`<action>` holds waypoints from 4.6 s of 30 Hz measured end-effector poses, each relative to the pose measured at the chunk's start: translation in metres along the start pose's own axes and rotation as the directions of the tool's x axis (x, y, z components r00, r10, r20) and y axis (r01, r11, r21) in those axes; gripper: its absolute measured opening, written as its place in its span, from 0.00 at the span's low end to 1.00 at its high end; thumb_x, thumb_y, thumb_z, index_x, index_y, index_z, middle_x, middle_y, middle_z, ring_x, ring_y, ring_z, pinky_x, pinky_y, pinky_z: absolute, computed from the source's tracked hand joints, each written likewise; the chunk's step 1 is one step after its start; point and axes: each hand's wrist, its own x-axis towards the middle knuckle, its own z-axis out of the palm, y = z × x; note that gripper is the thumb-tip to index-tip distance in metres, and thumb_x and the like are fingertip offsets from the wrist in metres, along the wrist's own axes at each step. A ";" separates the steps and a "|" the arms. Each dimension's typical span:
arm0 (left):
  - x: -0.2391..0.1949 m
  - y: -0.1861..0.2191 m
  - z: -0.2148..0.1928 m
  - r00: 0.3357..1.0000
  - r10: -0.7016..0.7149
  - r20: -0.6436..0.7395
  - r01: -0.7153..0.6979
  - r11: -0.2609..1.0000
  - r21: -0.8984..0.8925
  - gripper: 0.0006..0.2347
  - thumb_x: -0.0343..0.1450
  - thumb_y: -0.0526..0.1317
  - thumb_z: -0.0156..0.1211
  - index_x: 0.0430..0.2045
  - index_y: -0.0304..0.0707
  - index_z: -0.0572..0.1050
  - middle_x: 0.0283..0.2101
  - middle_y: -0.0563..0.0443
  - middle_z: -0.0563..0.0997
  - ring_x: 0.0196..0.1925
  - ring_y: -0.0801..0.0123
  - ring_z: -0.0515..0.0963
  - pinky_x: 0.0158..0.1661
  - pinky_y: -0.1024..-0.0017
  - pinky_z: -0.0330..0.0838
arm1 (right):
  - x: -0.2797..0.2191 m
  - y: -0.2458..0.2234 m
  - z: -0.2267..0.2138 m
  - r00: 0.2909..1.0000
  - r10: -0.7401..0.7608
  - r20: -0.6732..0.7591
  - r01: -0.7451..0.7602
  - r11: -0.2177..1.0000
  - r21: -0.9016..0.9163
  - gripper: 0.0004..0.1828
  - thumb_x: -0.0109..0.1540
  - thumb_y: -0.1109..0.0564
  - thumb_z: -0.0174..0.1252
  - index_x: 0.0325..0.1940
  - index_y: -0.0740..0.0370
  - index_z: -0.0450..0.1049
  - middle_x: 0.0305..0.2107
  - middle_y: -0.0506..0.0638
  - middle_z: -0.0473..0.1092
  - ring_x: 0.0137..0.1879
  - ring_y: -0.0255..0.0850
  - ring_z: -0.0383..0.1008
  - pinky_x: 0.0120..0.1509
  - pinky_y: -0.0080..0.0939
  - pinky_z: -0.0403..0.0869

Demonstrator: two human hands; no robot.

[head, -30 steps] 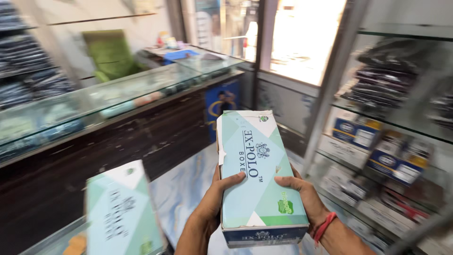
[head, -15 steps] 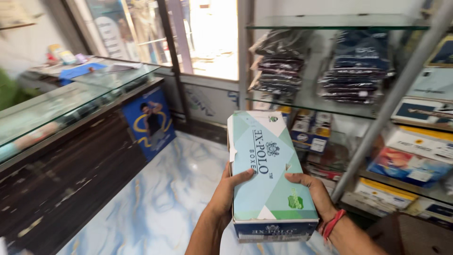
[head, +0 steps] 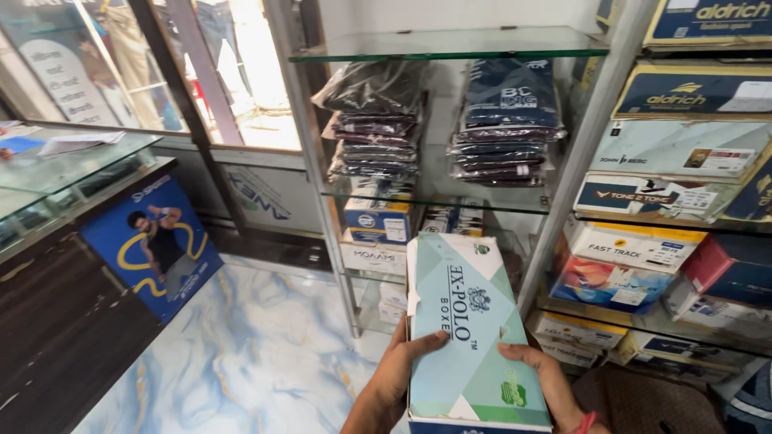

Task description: The person wipes the exterior of several rectangular boxes with a cloth, then opens one to wipe the interior and contents before closing it. The person places the cleaned boxes onto a glass shelf and repeats the process with additional boxes.

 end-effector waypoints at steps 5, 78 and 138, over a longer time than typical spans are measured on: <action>0.053 -0.026 0.013 0.999 -0.015 0.049 0.016 1.000 -0.011 0.29 0.63 0.34 0.65 0.62 0.40 0.66 0.51 0.41 0.83 0.50 0.56 0.83 0.50 0.64 0.78 | 0.030 -0.012 -0.056 0.989 -0.054 -0.140 0.053 0.999 -0.011 0.34 0.57 0.53 0.59 0.64 0.76 0.68 0.44 0.67 0.75 0.40 0.52 0.79 0.44 0.47 0.77; 0.631 -0.019 -0.087 0.832 0.547 0.099 -0.449 0.557 0.698 0.29 0.69 0.50 0.59 0.57 0.24 0.63 0.52 0.34 0.81 0.55 0.51 0.81 0.56 0.62 0.71 | 0.504 -0.193 -0.110 0.820 -0.565 -0.093 0.437 0.723 -0.535 0.36 0.61 0.55 0.54 0.75 0.52 0.60 0.55 0.54 0.74 0.57 0.42 0.75 0.58 0.40 0.73; 0.279 0.074 -0.018 0.614 0.758 0.219 -0.166 -0.147 0.975 0.23 0.77 0.45 0.39 0.66 0.29 0.62 0.72 0.35 0.61 0.77 0.45 0.53 0.69 0.40 0.38 | 0.280 -0.144 0.108 0.440 -0.574 0.691 0.407 -0.558 -0.723 0.23 0.65 0.56 0.46 0.63 0.63 0.70 0.62 0.57 0.68 0.72 0.49 0.63 0.78 0.52 0.56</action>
